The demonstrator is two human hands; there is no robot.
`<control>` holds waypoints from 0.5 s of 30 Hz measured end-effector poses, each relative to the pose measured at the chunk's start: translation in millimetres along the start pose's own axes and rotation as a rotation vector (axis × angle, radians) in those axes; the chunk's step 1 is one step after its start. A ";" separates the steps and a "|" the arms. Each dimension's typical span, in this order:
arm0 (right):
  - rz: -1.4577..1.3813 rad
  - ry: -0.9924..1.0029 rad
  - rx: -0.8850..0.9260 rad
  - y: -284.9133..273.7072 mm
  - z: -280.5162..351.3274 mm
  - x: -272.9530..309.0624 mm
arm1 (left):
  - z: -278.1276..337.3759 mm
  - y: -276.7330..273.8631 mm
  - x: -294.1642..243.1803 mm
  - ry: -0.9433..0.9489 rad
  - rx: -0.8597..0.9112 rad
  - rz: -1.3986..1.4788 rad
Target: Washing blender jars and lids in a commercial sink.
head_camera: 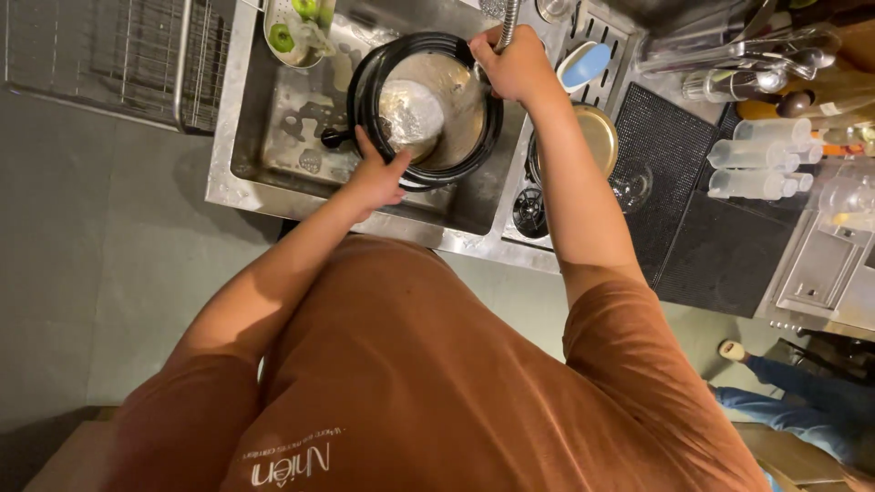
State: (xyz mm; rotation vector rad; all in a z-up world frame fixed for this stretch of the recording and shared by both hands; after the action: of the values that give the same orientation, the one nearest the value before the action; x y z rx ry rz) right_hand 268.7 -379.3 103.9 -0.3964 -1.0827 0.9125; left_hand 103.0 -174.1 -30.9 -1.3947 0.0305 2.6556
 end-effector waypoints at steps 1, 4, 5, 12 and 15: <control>-0.022 -0.046 -0.052 3.0 -7.4 -6.1 | 2.6 20.1 10.2 -0.238 0.176 0.190; 0.072 -0.423 -0.350 3.5 -23.5 -13.5 | -9.6 28.9 2.2 -0.240 0.180 0.243; 0.070 -0.422 -0.350 4.9 -24.0 -8.8 | -16.0 29.1 -0.9 -0.241 0.180 0.241; 0.187 -0.536 -0.350 -17.9 -15.0 -5.8 | -40.4 34.8 -29.3 -0.197 0.178 0.291; 0.308 -0.426 -0.195 -26.0 -12.8 -8.9 | -40.6 35.1 -35.7 -0.191 0.182 0.291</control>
State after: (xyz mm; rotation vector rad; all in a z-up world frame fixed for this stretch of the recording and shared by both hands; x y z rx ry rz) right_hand 290.0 -399.8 110.7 -0.5555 -1.5365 1.2022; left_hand 151.5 -216.4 -26.4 -1.1527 0.4758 2.9163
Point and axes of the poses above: each hand's wrist, its own z-axis away from the middle knuckle, its own y-axis out of the palm, x = y × z, the point moved 7 cm from there along -z, towards the middle knuckle, and after that the axes turned 4 degrees about x, right-handed, at the moved point
